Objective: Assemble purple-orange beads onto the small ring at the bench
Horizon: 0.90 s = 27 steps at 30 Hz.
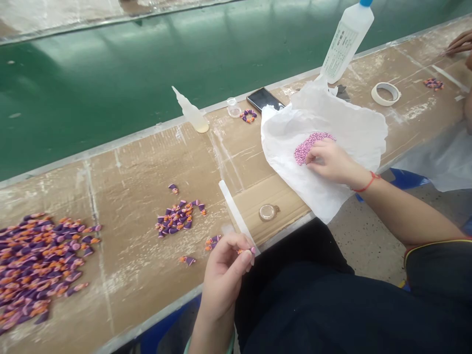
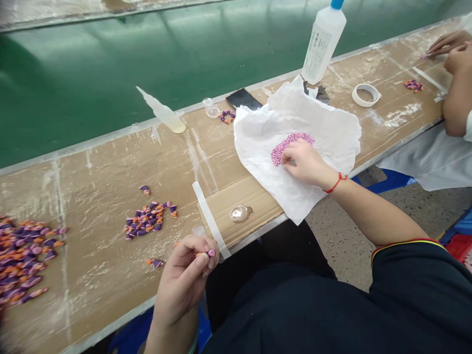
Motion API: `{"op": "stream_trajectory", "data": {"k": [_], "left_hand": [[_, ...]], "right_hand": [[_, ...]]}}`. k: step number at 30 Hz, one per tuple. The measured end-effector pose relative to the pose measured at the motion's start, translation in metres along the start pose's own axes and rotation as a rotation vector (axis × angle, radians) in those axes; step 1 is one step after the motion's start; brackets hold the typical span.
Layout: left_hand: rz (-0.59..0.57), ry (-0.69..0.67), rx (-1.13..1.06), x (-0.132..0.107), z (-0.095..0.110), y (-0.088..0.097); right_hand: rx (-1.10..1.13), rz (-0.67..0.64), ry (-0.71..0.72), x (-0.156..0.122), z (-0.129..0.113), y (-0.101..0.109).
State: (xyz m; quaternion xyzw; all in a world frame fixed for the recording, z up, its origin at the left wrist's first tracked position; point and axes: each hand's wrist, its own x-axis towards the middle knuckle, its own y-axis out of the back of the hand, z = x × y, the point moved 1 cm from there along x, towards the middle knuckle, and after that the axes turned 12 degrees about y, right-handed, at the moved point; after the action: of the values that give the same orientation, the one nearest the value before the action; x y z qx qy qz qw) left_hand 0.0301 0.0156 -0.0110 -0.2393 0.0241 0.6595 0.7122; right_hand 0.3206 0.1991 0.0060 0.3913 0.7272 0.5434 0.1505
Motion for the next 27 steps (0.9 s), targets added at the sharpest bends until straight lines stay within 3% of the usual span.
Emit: {"op": "stream_trajectory", "data": {"k": [15,23,27], "left_hand": [[0.0,-0.026,-0.011,-0.004,0.002,-0.006],[0.0,-0.034,0.132,-0.002,0.009,-0.019],[-0.009,-0.051,0.123,-0.001,0.01,-0.026]], "right_hand": [[-0.2,-0.017,0.096,-0.005,-0.002,-0.014],[-0.155,0.101,0.116,-0.012,-0.005,-0.007],[-0.127,0.1,0.069,-0.011,-0.004,-0.008]]}}
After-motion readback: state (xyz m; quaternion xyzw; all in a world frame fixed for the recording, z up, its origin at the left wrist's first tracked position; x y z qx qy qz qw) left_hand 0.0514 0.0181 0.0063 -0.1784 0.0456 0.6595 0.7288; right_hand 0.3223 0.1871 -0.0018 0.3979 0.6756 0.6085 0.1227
